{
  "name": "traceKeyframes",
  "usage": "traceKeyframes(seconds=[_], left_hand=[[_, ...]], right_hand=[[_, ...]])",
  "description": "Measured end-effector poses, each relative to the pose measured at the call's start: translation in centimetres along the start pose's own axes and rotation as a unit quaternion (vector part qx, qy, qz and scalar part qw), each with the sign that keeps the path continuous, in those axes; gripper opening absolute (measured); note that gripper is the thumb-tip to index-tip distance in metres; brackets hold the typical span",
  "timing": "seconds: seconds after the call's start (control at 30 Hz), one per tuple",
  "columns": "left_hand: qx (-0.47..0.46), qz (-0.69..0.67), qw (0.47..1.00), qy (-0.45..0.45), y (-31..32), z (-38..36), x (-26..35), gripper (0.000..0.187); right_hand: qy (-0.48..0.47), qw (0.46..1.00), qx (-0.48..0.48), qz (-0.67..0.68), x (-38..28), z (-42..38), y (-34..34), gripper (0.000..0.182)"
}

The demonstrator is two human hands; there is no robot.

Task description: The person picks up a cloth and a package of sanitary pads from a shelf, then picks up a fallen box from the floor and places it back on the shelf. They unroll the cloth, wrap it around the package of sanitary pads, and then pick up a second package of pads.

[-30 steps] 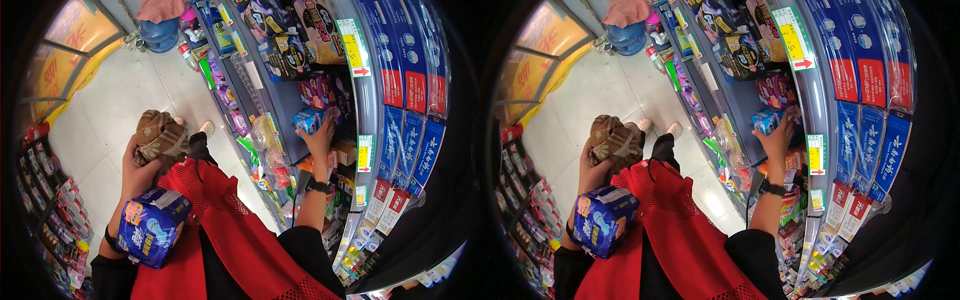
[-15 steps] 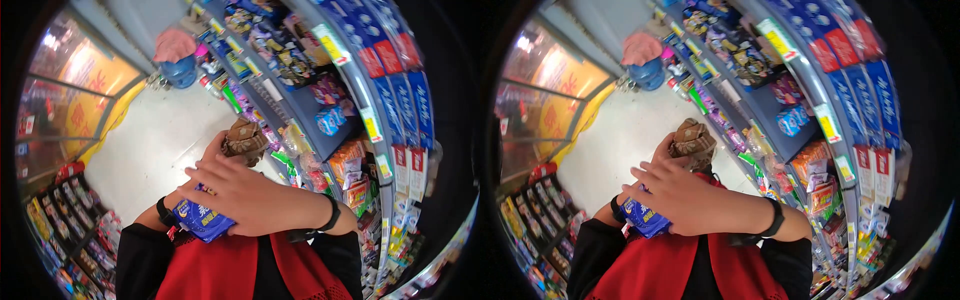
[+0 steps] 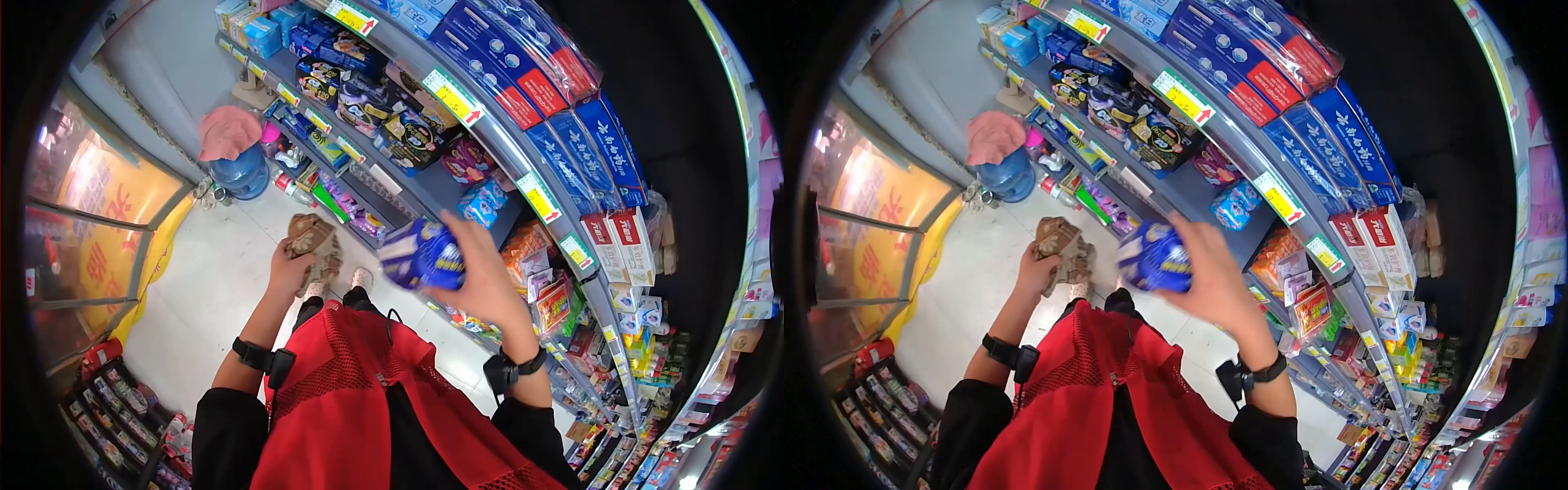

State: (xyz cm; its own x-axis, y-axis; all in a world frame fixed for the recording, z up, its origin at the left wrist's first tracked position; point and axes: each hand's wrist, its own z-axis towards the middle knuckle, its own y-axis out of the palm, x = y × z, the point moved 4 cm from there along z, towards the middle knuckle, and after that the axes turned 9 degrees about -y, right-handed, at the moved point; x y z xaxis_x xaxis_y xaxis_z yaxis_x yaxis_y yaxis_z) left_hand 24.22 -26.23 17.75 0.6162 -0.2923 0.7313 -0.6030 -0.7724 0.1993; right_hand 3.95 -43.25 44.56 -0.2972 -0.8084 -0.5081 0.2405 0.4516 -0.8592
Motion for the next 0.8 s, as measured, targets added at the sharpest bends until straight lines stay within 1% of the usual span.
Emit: traceKeyframes(seconds=[0.07,0.17,0.27,0.3,0.33,0.37,0.43,0.5,0.6,0.7,0.8], left_hand=[[0.044,0.018,0.999,0.006,-2.5,1.5,-2.2,0.054],[0.102,0.033,0.994,-0.006,-6.1,2.6,-4.8,0.053],[0.161,0.025,0.987,-0.006,-10.7,3.3,-8.3,0.051],[0.181,0.02,0.983,-0.003,-12.3,3.5,-9.5,0.051],[0.205,0.015,0.979,-0.018,-13.9,3.5,-10.6,0.049],[0.229,0.011,0.973,-0.034,-15.4,3.1,-11.6,0.048],[0.257,-0.014,0.965,-0.053,-17.9,2.0,-13.3,0.045],[0.278,-0.03,0.958,-0.062,-20.3,0.8,-15.3,0.037],[0.327,-0.05,0.938,-0.109,-22.3,-1.6,-17.3,0.029],[0.328,-0.107,0.934,-0.095,-23.0,-3.3,-19.3,0.026],[0.338,-0.073,0.932,-0.107,-23.9,-4.2,-21.0,0.026]], right_hand=[[0.03,0.997,0.067,-0.038,5.3,-0.4,0.9,0.089],[0.069,0.99,0.116,-0.03,12.1,0.7,2.8,0.09],[0.091,0.989,0.112,-0.044,16.8,2.4,4.2,0.09],[0.085,0.988,0.117,-0.063,18.2,2.8,4.9,0.09],[0.078,0.986,0.122,-0.082,19.5,3.2,5.5,0.09],[0.072,0.984,0.127,-0.101,20.2,3.6,5.8,0.09],[0.103,0.984,0.101,-0.106,21.0,4.4,6.2,0.093],[0.122,0.982,0.083,-0.116,22.2,4.7,6.9,0.093],[0.128,0.981,0.096,-0.11,23.3,4.8,8.2,0.094],[0.148,0.978,0.089,-0.115,24.5,5.1,8.7,0.094],[0.149,0.975,0.093,-0.132,25.4,5.4,8.8,0.094]])
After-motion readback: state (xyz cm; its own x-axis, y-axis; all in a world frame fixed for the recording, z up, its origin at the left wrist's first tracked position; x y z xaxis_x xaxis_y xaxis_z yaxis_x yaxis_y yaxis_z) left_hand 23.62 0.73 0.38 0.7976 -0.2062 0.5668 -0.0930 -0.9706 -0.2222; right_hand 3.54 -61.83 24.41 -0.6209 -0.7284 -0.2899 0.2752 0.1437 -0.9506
